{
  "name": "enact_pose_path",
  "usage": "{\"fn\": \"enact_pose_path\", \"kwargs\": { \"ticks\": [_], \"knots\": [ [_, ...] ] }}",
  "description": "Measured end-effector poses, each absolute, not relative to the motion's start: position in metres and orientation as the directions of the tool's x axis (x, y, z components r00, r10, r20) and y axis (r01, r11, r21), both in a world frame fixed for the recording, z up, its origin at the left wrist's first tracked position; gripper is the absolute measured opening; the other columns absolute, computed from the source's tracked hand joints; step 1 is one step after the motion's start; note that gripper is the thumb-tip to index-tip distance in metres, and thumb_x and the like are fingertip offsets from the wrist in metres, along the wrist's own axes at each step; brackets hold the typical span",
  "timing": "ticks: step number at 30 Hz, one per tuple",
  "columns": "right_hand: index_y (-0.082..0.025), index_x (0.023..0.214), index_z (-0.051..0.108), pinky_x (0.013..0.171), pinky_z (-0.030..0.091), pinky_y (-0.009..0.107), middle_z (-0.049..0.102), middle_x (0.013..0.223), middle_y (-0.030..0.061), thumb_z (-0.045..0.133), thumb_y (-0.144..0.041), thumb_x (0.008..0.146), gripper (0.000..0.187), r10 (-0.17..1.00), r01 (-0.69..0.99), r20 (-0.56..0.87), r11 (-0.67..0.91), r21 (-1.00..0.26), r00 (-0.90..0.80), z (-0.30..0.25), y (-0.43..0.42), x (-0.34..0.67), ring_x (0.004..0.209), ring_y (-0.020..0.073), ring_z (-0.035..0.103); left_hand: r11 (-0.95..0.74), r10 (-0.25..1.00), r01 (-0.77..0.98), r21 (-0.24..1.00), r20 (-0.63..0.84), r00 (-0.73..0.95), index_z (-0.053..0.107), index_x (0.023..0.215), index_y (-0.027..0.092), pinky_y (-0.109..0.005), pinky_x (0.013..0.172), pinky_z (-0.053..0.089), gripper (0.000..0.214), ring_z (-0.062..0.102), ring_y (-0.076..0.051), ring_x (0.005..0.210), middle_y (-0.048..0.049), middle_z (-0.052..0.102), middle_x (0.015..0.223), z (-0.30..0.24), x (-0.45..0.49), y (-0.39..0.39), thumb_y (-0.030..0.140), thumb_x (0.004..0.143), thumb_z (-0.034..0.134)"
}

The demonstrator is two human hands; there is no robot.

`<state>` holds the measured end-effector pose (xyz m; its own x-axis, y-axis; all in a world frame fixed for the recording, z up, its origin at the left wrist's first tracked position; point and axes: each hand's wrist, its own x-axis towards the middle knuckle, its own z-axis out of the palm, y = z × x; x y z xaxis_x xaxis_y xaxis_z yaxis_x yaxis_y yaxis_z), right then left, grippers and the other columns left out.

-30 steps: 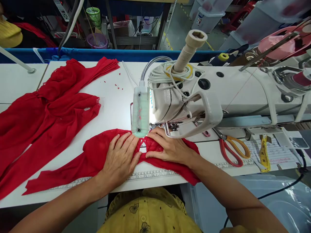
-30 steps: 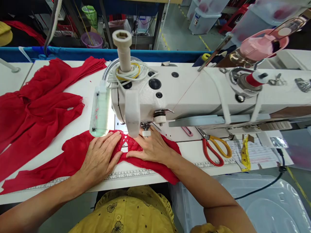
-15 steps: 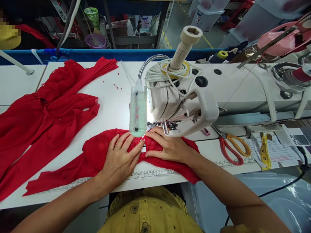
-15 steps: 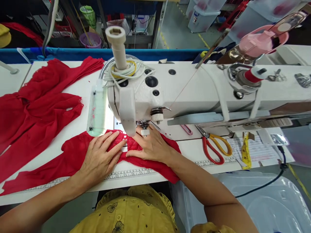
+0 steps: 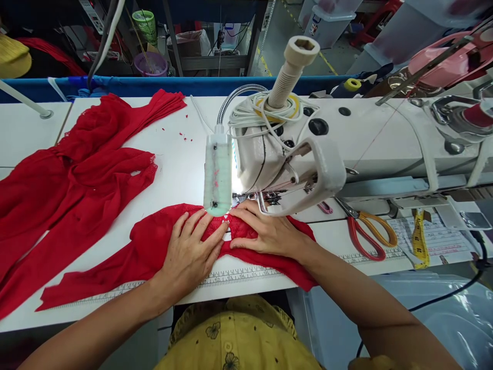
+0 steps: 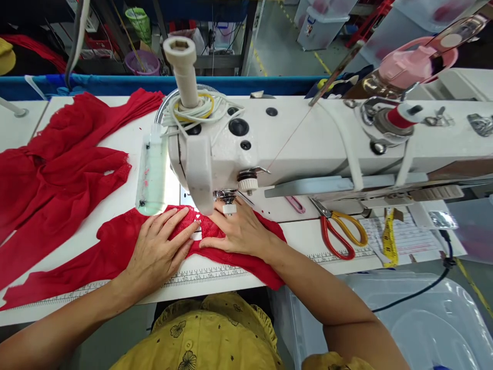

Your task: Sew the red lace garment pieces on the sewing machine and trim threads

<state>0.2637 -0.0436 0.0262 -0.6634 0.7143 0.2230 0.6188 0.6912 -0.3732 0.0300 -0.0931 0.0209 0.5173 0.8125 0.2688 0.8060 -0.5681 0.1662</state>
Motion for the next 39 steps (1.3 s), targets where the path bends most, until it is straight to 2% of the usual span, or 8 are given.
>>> {"fn": "enact_pose_path", "kwargs": {
  "ticks": [17, 25, 39],
  "knots": [
    [-0.022, 0.126, 0.064, 0.090, 0.050, 0.044, 0.064, 0.121, 0.0128, 0.065, -0.063, 0.086, 0.057, 0.712, 0.615, 0.227, 0.693, -0.376, -0.664, 0.0244, -0.0432, 0.2644, 0.096, 0.0263, 0.064, -0.573, 0.807, 0.804, 0.158, 0.279, 0.520, 0.066, 0.126, 0.023, -0.055, 0.104, 0.042, 0.032, 0.055, -0.033, 0.126, -0.0147, 0.062, 0.135, 0.0215, 0.0307, -0.0931, 0.027, 0.096, 0.056],
    [-0.021, 0.124, 0.064, 0.088, 0.050, 0.042, 0.064, 0.120, 0.0131, 0.060, -0.065, 0.088, 0.058, 0.709, 0.618, 0.223, 0.697, -0.365, -0.668, 0.0252, -0.0428, 0.2644, 0.095, 0.0253, 0.063, -0.568, 0.813, 0.806, 0.168, 0.269, 0.517, 0.065, 0.128, 0.023, -0.055, 0.105, 0.041, 0.033, 0.055, -0.033, 0.127, -0.0146, 0.062, 0.136, 0.0209, 0.0300, -0.0932, 0.027, 0.096, 0.056],
    [-0.022, 0.127, 0.064, 0.086, 0.051, 0.041, 0.066, 0.116, 0.0123, 0.065, -0.064, 0.085, 0.059, 0.725, 0.632, 0.241, 0.684, -0.364, -0.645, 0.0226, -0.0429, 0.2667, 0.096, 0.0259, 0.063, -0.573, 0.809, 0.804, 0.158, 0.270, 0.523, 0.065, 0.129, 0.023, -0.055, 0.105, 0.041, 0.034, 0.055, -0.033, 0.127, -0.0144, 0.062, 0.136, 0.0200, 0.0296, -0.0938, 0.028, 0.097, 0.056]
  ]
}}
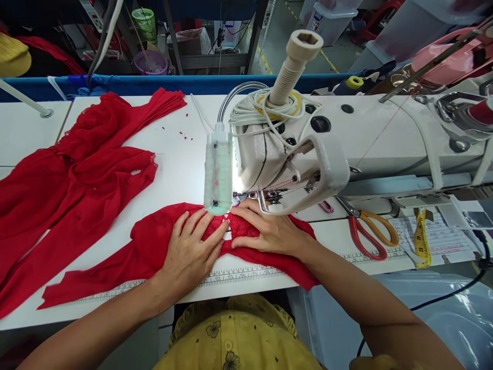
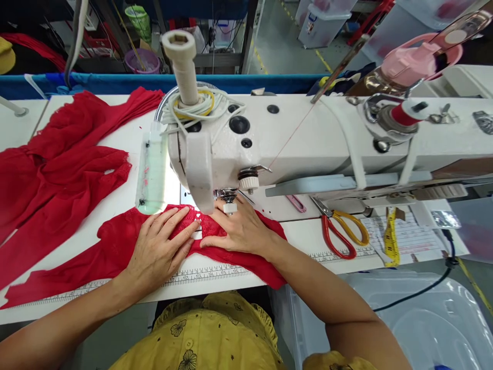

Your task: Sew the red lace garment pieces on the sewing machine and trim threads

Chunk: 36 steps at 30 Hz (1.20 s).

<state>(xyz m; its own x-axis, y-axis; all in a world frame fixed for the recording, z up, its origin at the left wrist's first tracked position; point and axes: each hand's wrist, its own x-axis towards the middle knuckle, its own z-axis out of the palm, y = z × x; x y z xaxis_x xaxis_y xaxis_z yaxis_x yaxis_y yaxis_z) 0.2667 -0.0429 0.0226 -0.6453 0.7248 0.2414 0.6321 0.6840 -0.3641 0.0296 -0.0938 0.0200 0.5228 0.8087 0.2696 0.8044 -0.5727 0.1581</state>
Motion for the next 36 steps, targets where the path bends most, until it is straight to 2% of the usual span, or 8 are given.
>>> {"fn": "enact_pose_path", "kwargs": {
  "ticks": [8, 12, 16, 20, 23, 27, 30, 36],
  "knots": [
    [-0.017, 0.112, 0.072, 0.092, 0.043, 0.041, 0.071, 0.107, 0.0123, 0.061, -0.048, 0.094, 0.037, 0.750, 0.775, 0.374, 0.621, -0.116, -0.545, 0.021, -0.041, 0.266, 0.101, 0.0273, 0.062, -0.568, 0.809, 0.810, 0.144, 0.275, 0.519, 0.064, 0.130, 0.024, -0.053, 0.109, 0.040, 0.035, 0.053, -0.031, 0.129, -0.0124, 0.058, 0.143, 0.020, 0.029, -0.095, 0.028, 0.097, 0.055],
    [-0.020, 0.119, 0.068, 0.093, 0.041, 0.041, 0.072, 0.108, 0.0108, 0.059, -0.051, 0.094, 0.041, 0.798, 0.793, 0.274, 0.589, -0.159, -0.538, 0.025, -0.041, 0.265, 0.103, 0.0276, 0.061, -0.566, 0.810, 0.811, 0.145, 0.278, 0.516, 0.064, 0.130, 0.024, -0.053, 0.108, 0.040, 0.034, 0.053, -0.032, 0.128, -0.0117, 0.057, 0.144, 0.020, 0.029, -0.096, 0.028, 0.098, 0.053],
    [-0.022, 0.107, 0.067, 0.090, 0.041, 0.038, 0.070, 0.103, 0.0066, 0.058, -0.039, 0.096, 0.022, 0.832, 0.782, 0.098, 0.549, -0.296, -0.546, 0.038, -0.042, 0.269, 0.100, 0.0235, 0.060, -0.563, 0.809, 0.813, 0.151, 0.301, 0.505, 0.065, 0.128, 0.024, -0.053, 0.107, 0.040, 0.033, 0.052, -0.032, 0.127, -0.0119, 0.058, 0.142, 0.017, 0.029, -0.096, 0.028, 0.098, 0.052],
    [-0.019, 0.093, 0.061, 0.076, 0.039, 0.032, 0.068, 0.099, 0.0077, 0.053, -0.022, 0.094, 0.008, 0.842, 0.820, -0.005, 0.524, -0.229, -0.539, 0.059, -0.054, 0.272, 0.091, 0.0216, 0.059, -0.577, 0.799, 0.794, 0.193, 0.336, 0.499, 0.067, 0.125, 0.023, -0.054, 0.103, 0.041, 0.032, 0.051, -0.033, 0.127, -0.0150, 0.058, 0.140, 0.023, 0.030, -0.099, 0.026, 0.098, 0.051],
    [-0.019, 0.097, 0.059, 0.061, 0.030, 0.030, 0.069, 0.091, 0.0052, 0.052, -0.022, 0.093, 0.008, 0.898, 0.890, 0.023, 0.438, -0.126, -0.439, 0.071, -0.075, 0.263, 0.074, 0.0195, 0.058, -0.474, 0.878, 0.779, 0.411, 0.287, 0.383, 0.071, 0.115, 0.020, -0.048, 0.093, 0.046, 0.031, 0.057, -0.032, 0.113, -0.0157, 0.066, 0.120, 0.038, 0.036, -0.103, 0.032, 0.098, 0.047],
    [-0.020, 0.090, 0.059, 0.054, 0.020, 0.032, 0.066, 0.079, 0.0036, 0.053, -0.027, 0.095, 0.011, 0.863, 0.896, 0.271, 0.443, -0.003, -0.426, 0.069, -0.115, 0.230, 0.058, 0.0168, 0.053, 0.045, 0.959, 0.374, 0.926, -0.146, 0.245, 0.067, 0.084, 0.017, -0.033, 0.073, 0.050, 0.047, 0.062, -0.020, 0.077, -0.0053, 0.065, 0.078, 0.059, 0.049, -0.108, 0.056, 0.097, 0.043],
    [-0.018, 0.087, 0.060, 0.056, 0.029, 0.032, 0.063, 0.073, 0.0033, 0.053, -0.023, 0.096, 0.013, 0.741, 0.820, 0.426, 0.573, 0.004, -0.520, 0.061, -0.140, 0.205, 0.061, 0.0169, 0.055, 0.295, 0.934, -0.004, 0.956, -0.287, 0.214, 0.057, 0.071, 0.017, -0.024, 0.063, 0.045, 0.044, 0.052, -0.012, 0.064, 0.0020, 0.054, 0.067, 0.062, 0.056, -0.111, 0.058, 0.085, 0.064],
    [-0.020, 0.100, 0.063, 0.073, 0.047, 0.030, 0.068, 0.091, 0.0041, 0.052, -0.026, 0.100, 0.012, 0.728, 0.636, 0.517, 0.668, -0.386, -0.451, 0.055, -0.145, 0.211, 0.084, 0.0169, 0.061, 0.122, 0.989, -0.097, 0.988, -0.113, 0.096, 0.063, 0.079, 0.017, -0.023, 0.069, 0.042, 0.026, 0.051, -0.012, 0.073, 0.0010, 0.058, 0.077, 0.046, 0.046, -0.121, 0.041, 0.084, 0.070]
  ]
}}
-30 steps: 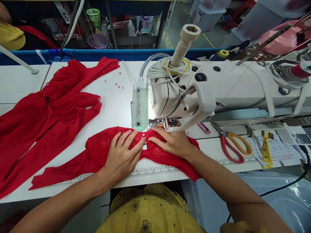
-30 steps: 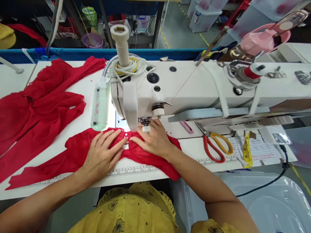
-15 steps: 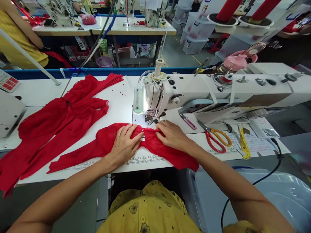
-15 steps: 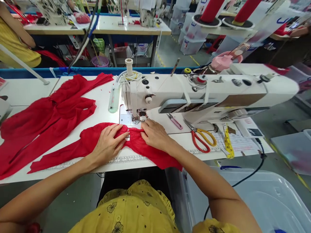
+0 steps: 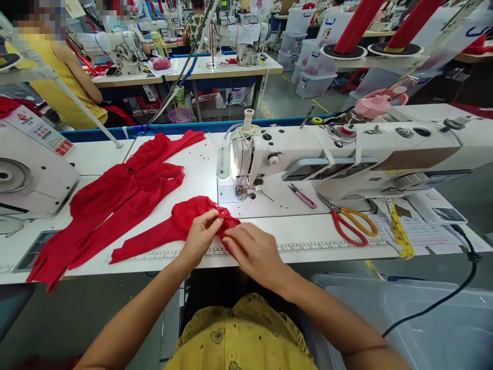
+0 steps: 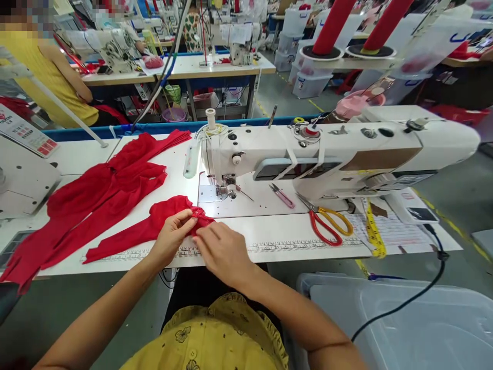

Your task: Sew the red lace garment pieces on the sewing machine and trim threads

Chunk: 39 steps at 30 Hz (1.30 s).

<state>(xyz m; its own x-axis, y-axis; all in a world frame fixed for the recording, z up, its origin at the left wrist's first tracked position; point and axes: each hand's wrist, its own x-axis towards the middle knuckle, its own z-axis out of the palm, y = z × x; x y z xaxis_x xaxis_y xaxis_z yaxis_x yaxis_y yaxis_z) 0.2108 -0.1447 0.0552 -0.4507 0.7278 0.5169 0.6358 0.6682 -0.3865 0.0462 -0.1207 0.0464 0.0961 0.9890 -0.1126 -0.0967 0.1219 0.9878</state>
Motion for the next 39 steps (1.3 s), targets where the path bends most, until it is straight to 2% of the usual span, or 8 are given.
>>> {"fn": "enact_pose_path", "kwargs": {
  "ticks": [4, 8, 13, 16, 21, 25, 33, 39],
  "knots": [
    [-0.021, 0.108, 0.061, 0.079, 0.051, 0.033, 0.066, 0.094, 0.0058, 0.057, -0.021, 0.097, 0.012, 0.755, 0.628, 0.599, 0.607, -0.487, -0.265, 0.049, -0.128, 0.227, 0.089, 0.0188, 0.062, 0.095, 0.989, -0.114, 0.989, -0.081, 0.123, 0.065, 0.082, 0.017, -0.025, 0.080, 0.045, 0.024, 0.054, -0.015, 0.085, -0.0009, 0.060, 0.085, 0.042, 0.044, -0.121, 0.041, 0.085, 0.070],
    [-0.021, 0.110, 0.059, 0.081, 0.052, 0.033, 0.068, 0.099, 0.0072, 0.057, -0.022, 0.096, 0.014, 0.746, 0.629, 0.609, 0.616, -0.475, -0.270, 0.040, -0.118, 0.227, 0.091, 0.0195, 0.063, 0.094, 0.983, -0.106, 0.990, -0.075, 0.167, 0.065, 0.084, 0.017, -0.025, 0.079, 0.045, 0.024, 0.054, -0.015, 0.084, -0.0004, 0.060, 0.083, 0.044, 0.049, -0.115, 0.041, 0.086, 0.069],
    [-0.019, 0.104, 0.062, 0.076, 0.050, 0.032, 0.071, 0.090, 0.0043, 0.053, -0.019, 0.097, 0.011, 0.694, 0.697, 0.640, 0.637, -0.331, -0.330, 0.037, -0.110, 0.228, 0.081, 0.0170, 0.064, 0.034, 0.977, -0.009, 0.999, -0.032, 0.209, 0.065, 0.085, 0.018, -0.026, 0.078, 0.047, 0.022, 0.058, -0.017, 0.085, -0.0017, 0.065, 0.087, 0.045, 0.051, -0.108, 0.039, 0.090, 0.062],
    [-0.018, 0.101, 0.064, 0.075, 0.047, 0.033, 0.072, 0.088, 0.0045, 0.052, -0.017, 0.097, 0.013, 0.653, 0.736, 0.643, 0.647, -0.199, -0.400, 0.040, -0.105, 0.233, 0.081, 0.0177, 0.064, -0.108, 0.987, 0.215, 0.971, 0.078, 0.141, 0.065, 0.089, 0.019, -0.028, 0.082, 0.049, 0.017, 0.062, -0.018, 0.089, -0.0025, 0.068, 0.091, 0.046, 0.051, -0.107, 0.034, 0.092, 0.059],
    [-0.022, 0.097, 0.066, 0.072, 0.043, 0.035, 0.071, 0.087, 0.0046, 0.048, -0.018, 0.098, 0.019, 0.650, 0.765, 0.595, 0.638, -0.088, -0.473, 0.043, -0.098, 0.242, 0.079, 0.0173, 0.062, -0.486, 0.848, 0.586, 0.649, 0.513, 0.135, 0.060, 0.114, 0.024, -0.033, 0.086, 0.052, 0.023, 0.065, -0.018, 0.091, -0.0025, 0.068, 0.097, 0.046, 0.048, -0.099, 0.022, 0.092, 0.060],
    [-0.022, 0.098, 0.066, 0.071, 0.041, 0.034, 0.071, 0.086, 0.0041, 0.048, -0.018, 0.098, 0.019, 0.633, 0.769, 0.599, 0.638, -0.045, -0.490, 0.043, -0.097, 0.244, 0.077, 0.0173, 0.061, -0.587, 0.745, 0.692, 0.420, 0.616, 0.257, 0.064, 0.109, 0.024, -0.036, 0.086, 0.049, 0.017, 0.061, -0.020, 0.093, -0.0048, 0.065, 0.098, 0.047, 0.047, -0.091, 0.020, 0.094, 0.057],
    [-0.020, 0.095, 0.064, 0.071, 0.041, 0.033, 0.070, 0.083, 0.0043, 0.052, -0.018, 0.095, 0.013, 0.637, 0.795, 0.650, 0.601, -0.081, -0.415, 0.037, -0.102, 0.237, 0.075, 0.0174, 0.060, -0.386, 0.881, 0.690, 0.612, 0.466, 0.080, 0.061, 0.088, 0.021, -0.031, 0.075, 0.046, 0.008, 0.056, -0.016, 0.078, -0.0005, 0.062, 0.082, 0.055, 0.060, -0.124, 0.023, 0.096, 0.059],
    [-0.021, 0.095, 0.063, 0.073, 0.044, 0.032, 0.071, 0.085, 0.0038, 0.051, -0.017, 0.095, 0.013, 0.667, 0.724, 0.623, 0.653, -0.224, -0.409, 0.037, -0.102, 0.235, 0.078, 0.0169, 0.061, -0.335, 0.902, 0.686, 0.646, 0.430, 0.035, 0.059, 0.118, 0.023, -0.040, 0.098, 0.046, 0.026, 0.057, -0.023, 0.110, -0.0061, 0.065, 0.114, 0.050, 0.054, -0.115, 0.022, 0.092, 0.062]
  ]
}}
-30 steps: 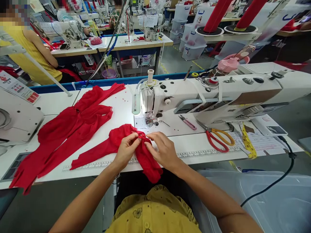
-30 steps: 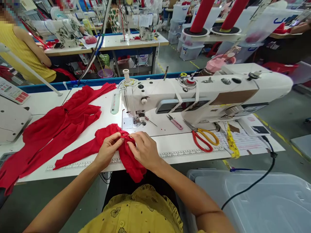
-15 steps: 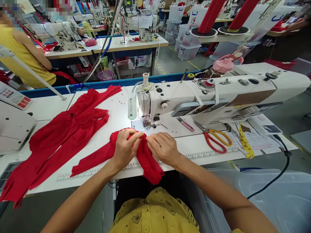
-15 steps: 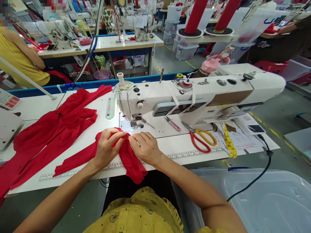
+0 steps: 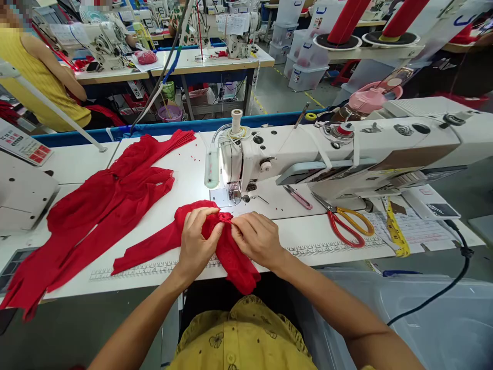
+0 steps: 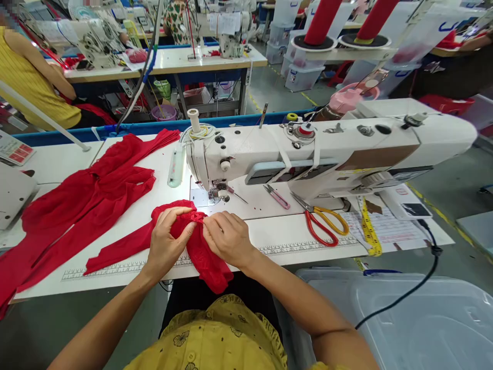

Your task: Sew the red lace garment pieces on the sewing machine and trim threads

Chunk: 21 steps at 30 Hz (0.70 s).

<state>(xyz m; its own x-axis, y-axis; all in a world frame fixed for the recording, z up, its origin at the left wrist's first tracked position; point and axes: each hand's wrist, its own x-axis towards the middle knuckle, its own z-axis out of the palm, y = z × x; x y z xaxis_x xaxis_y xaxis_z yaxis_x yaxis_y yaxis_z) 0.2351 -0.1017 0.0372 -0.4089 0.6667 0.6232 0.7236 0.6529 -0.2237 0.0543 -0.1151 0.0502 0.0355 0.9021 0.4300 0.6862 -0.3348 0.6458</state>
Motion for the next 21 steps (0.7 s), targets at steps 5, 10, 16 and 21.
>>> {"fn": "enact_pose_path", "kwargs": {
  "ticks": [5, 10, 16, 21],
  "knots": [
    [-0.022, 0.089, 0.056, 0.076, 0.048, 0.029, 0.065, 0.085, 0.0018, 0.047, -0.021, 0.096, 0.011, 0.828, 0.472, 0.428, 0.560, -0.681, -0.363, 0.050, -0.096, 0.238, 0.080, 0.0151, 0.060, -0.560, 0.800, 0.681, 0.472, 0.523, 0.295, 0.066, 0.110, 0.027, -0.049, 0.114, 0.032, 0.018, 0.052, -0.025, 0.126, -0.0055, 0.066, 0.123, 0.057, 0.043, -0.094, 0.023, 0.094, 0.059],
    [-0.021, 0.094, 0.058, 0.075, 0.050, 0.028, 0.064, 0.089, 0.0005, 0.053, -0.032, 0.096, 0.012, 0.926, 0.249, 0.158, 0.252, -0.935, -0.343, 0.052, -0.095, 0.240, 0.080, 0.0135, 0.060, -0.454, 0.879, 0.547, 0.703, 0.255, 0.403, 0.065, 0.087, 0.022, -0.040, 0.098, 0.042, 0.017, 0.063, -0.019, 0.089, -0.0008, 0.070, 0.087, 0.071, 0.037, -0.078, 0.031, 0.095, 0.054],
    [-0.020, 0.105, 0.061, 0.070, 0.051, 0.026, 0.068, 0.090, 0.0005, 0.061, -0.034, 0.092, 0.019, 0.848, 0.205, -0.012, 0.115, -0.972, -0.530, 0.047, -0.110, 0.237, 0.079, 0.0144, 0.063, 0.009, 0.953, 0.302, 0.953, -0.099, 0.285, 0.060, 0.075, 0.019, -0.024, 0.063, 0.040, 0.026, 0.050, -0.013, 0.065, 0.0027, 0.056, 0.069, 0.090, 0.030, -0.067, 0.040, 0.089, 0.059],
    [-0.021, 0.103, 0.068, 0.074, 0.049, 0.026, 0.070, 0.098, 0.0022, 0.055, -0.028, 0.096, 0.016, 0.922, 0.518, 0.139, 0.322, -0.792, -0.361, 0.055, -0.089, 0.265, 0.086, 0.0154, 0.064, 0.213, 0.953, 0.039, 0.976, -0.216, 0.211, 0.061, 0.076, 0.018, -0.022, 0.062, 0.040, 0.029, 0.050, -0.011, 0.063, 0.0032, 0.059, 0.070, 0.079, 0.033, -0.064, 0.045, 0.083, 0.069]
  ]
}}
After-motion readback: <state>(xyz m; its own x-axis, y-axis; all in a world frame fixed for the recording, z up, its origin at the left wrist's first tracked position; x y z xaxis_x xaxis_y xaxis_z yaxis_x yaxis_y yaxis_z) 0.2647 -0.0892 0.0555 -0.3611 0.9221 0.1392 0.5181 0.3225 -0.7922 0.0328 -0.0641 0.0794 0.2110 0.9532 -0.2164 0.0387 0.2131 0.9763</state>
